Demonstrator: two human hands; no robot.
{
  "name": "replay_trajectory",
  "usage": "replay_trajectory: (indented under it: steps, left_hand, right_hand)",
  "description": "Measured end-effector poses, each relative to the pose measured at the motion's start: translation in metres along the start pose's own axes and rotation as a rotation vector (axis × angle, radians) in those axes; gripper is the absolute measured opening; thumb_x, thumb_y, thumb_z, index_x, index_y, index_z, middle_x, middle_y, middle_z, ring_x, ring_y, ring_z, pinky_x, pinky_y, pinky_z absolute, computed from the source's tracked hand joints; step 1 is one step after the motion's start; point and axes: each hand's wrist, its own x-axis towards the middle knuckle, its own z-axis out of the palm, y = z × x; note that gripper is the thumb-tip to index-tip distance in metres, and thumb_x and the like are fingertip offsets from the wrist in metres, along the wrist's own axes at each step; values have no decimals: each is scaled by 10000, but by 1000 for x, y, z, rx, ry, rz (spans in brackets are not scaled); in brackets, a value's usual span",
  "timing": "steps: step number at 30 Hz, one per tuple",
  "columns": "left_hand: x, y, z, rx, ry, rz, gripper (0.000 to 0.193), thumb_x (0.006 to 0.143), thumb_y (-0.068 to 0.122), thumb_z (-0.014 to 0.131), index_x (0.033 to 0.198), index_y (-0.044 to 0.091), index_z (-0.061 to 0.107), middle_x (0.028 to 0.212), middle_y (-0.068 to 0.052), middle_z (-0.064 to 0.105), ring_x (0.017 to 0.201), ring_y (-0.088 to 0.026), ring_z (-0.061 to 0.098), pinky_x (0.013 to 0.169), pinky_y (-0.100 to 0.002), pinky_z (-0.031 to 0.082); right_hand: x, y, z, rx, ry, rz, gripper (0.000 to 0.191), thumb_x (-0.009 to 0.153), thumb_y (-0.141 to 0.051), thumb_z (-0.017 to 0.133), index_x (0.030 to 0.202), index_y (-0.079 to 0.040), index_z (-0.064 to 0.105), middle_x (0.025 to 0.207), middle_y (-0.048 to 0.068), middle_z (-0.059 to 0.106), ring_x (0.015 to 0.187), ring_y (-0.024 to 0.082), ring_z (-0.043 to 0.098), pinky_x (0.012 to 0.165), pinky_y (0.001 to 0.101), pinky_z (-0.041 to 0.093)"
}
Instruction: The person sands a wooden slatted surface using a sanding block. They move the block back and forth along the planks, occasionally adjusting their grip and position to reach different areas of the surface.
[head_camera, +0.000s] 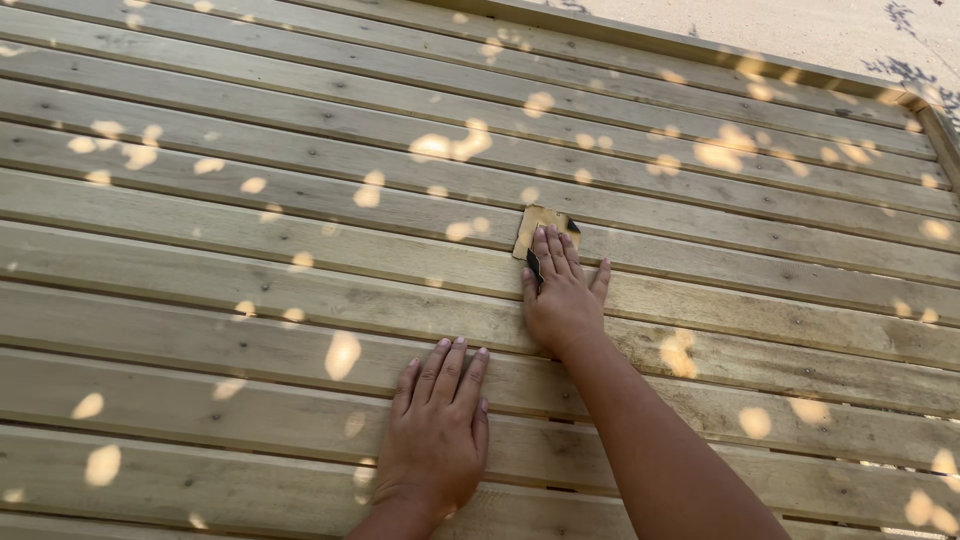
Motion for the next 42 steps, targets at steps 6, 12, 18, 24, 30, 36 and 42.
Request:
replay_trajectory:
  steps: [6, 12, 18, 24, 30, 36, 42]
  left_hand:
    - [0, 0, 1, -7, -95, -22, 580, 935, 301, 439, 1488, 127, 424, 1558, -112, 381, 1470, -250, 270, 1192, -481, 156]
    - [-1, 0, 4, -3, -108, -26, 611, 934, 300, 430, 1521, 132, 408, 1590, -109, 365, 1501, -252, 254, 1187, -482, 145]
    - [2, 1, -2, 0, -120, -22, 596, 929, 291, 440, 1502, 131, 410, 1609, -115, 366, 1517, -261, 256, 1185, -483, 146]
    - [0, -1, 5, -21, -89, -25, 570, 935, 274, 449, 1484, 119, 425, 1561, -113, 382, 1476, -245, 269, 1194, -483, 159]
    - [-15, -20, 7, -111, -47, 48, 546, 964, 208, 443, 1501, 110, 468, 1574, -91, 456, 1490, -247, 349, 1226, -457, 223]
    - [-60, -69, -26, 137, 156, -139, 539, 929, 332, 460, 1460, 241, 486, 1525, 3, 470, 1426, -210, 379, 1178, -537, 199]
    - [-60, -74, -25, 164, 118, -358, 556, 939, 337, 441, 1486, 239, 454, 1555, 37, 433, 1465, -179, 323, 1200, -527, 172]
  right_hand:
    - [-141, 15, 45, -108, 192, -290, 651, 1030, -461, 242, 1623, -218, 129, 1705, -41, 146, 1528, 123, 95, 1220, 565, -39]
    - [-192, 22, 61, -230, 441, -392, 634, 1037, -466, 249, 1626, -241, 177, 1655, -65, 216, 1513, 97, 155, 1243, 570, -4]
    - [-39, 4, 21, 1, 2, -108, 626, 1025, -466, 228, 1622, -322, 103, 1701, -116, 115, 1553, 87, 69, 1237, 533, -70]
    - [-81, -3, 28, 12, 54, -163, 642, 1027, -439, 301, 1624, -272, 133, 1697, -70, 140, 1550, 119, 83, 1220, 550, -58]
    - [-218, 11, 76, -98, 513, -459, 679, 1003, -472, 314, 1618, -212, 194, 1657, -20, 228, 1523, 117, 167, 1228, 556, -3]
    - [-107, -3, 34, -42, 27, -272, 703, 1013, -480, 268, 1664, -265, 113, 1737, -46, 89, 1576, 157, 41, 1182, 555, -81]
    - [-7, -43, -2, -18, -62, -114, 627, 1028, -473, 236, 1625, -364, 81, 1722, -72, 30, 1573, 144, -1, 1224, 585, -83]
